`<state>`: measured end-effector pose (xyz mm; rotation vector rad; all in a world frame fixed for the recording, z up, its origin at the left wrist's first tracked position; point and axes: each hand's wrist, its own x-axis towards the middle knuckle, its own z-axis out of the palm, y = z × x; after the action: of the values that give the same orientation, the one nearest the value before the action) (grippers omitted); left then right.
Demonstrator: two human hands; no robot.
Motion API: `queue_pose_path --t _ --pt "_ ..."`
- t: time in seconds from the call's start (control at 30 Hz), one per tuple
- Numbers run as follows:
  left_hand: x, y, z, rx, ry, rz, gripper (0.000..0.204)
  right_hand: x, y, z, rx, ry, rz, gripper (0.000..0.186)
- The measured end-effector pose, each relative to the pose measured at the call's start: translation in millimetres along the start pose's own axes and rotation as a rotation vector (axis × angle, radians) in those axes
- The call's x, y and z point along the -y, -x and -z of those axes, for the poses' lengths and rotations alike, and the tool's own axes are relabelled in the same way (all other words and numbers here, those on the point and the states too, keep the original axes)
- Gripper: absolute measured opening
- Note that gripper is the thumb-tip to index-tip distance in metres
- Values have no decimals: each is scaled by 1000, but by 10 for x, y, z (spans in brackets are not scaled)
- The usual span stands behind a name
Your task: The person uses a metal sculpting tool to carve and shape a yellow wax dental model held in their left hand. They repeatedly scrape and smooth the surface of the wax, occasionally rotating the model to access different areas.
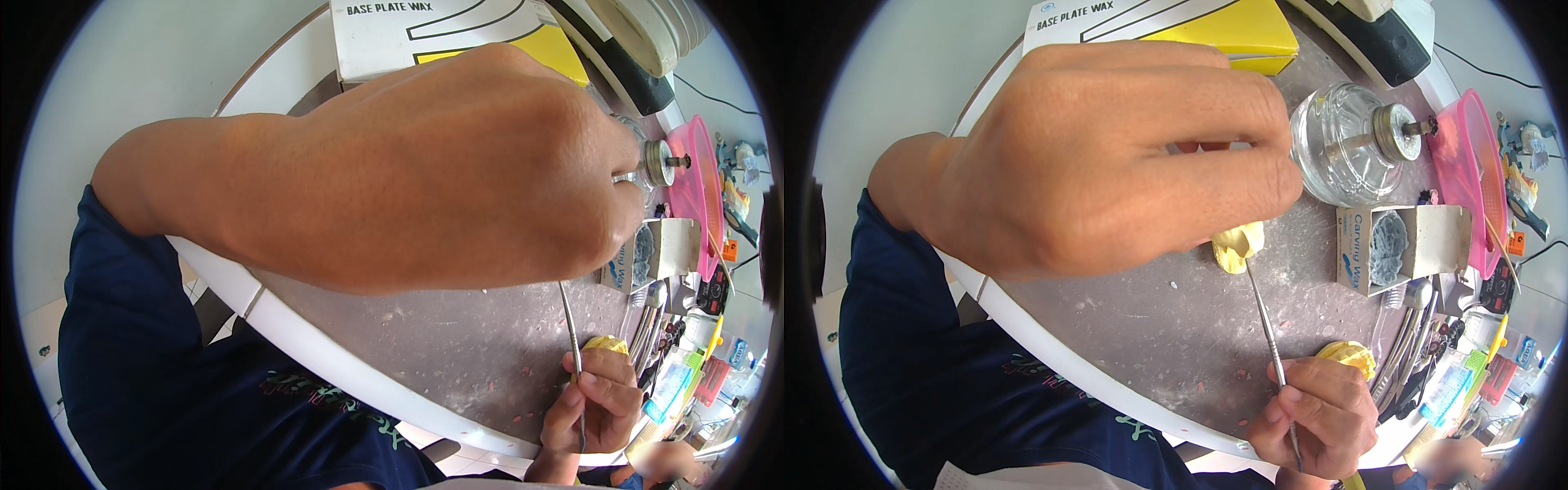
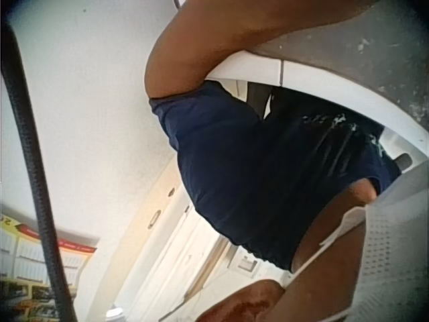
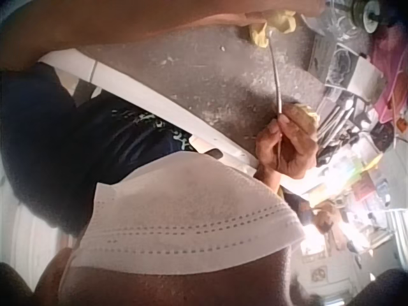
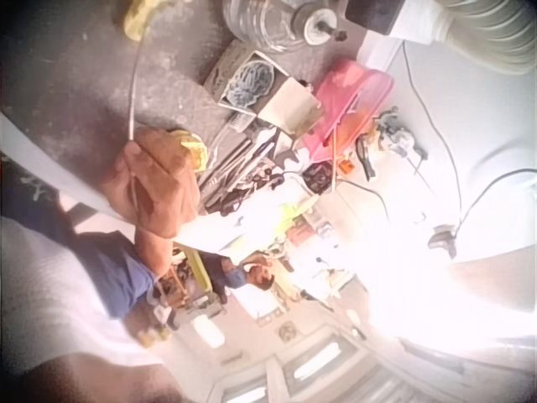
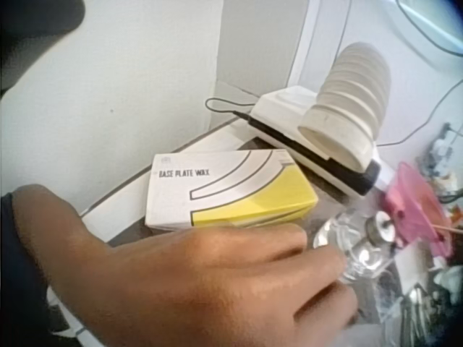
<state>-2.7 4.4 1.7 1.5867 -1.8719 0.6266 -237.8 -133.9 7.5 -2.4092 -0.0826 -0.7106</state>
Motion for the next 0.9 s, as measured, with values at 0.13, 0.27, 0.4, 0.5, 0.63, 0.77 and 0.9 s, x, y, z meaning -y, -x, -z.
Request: queue_pose_path --t 0.13,0.27,0.4,0.5,0.63,0.77,0.9 --pt "2 5 21 21 -19 0 18 30 28 35 15 -16 -56 13" --pt "1 -7 33 38 -22 -2 17 91 96 95 -55 -41 -138 16" --pt "-3 -14 61 53 -8 -2 18 30 116 190 -56 29 -109 18" --pt "0 -12 63 67 41 25 24 43 87 167 -117 77 -69 20" --pt "-22 -5 136 192 110 132 30 3 121 147 -219 85 -31 19" --pt "13 36 105 172 206 205 27 1 134 162 -251 95 -48 19" --pt "26 65 61 119 235 235 27 24 149 143 -282 84 -69 17"
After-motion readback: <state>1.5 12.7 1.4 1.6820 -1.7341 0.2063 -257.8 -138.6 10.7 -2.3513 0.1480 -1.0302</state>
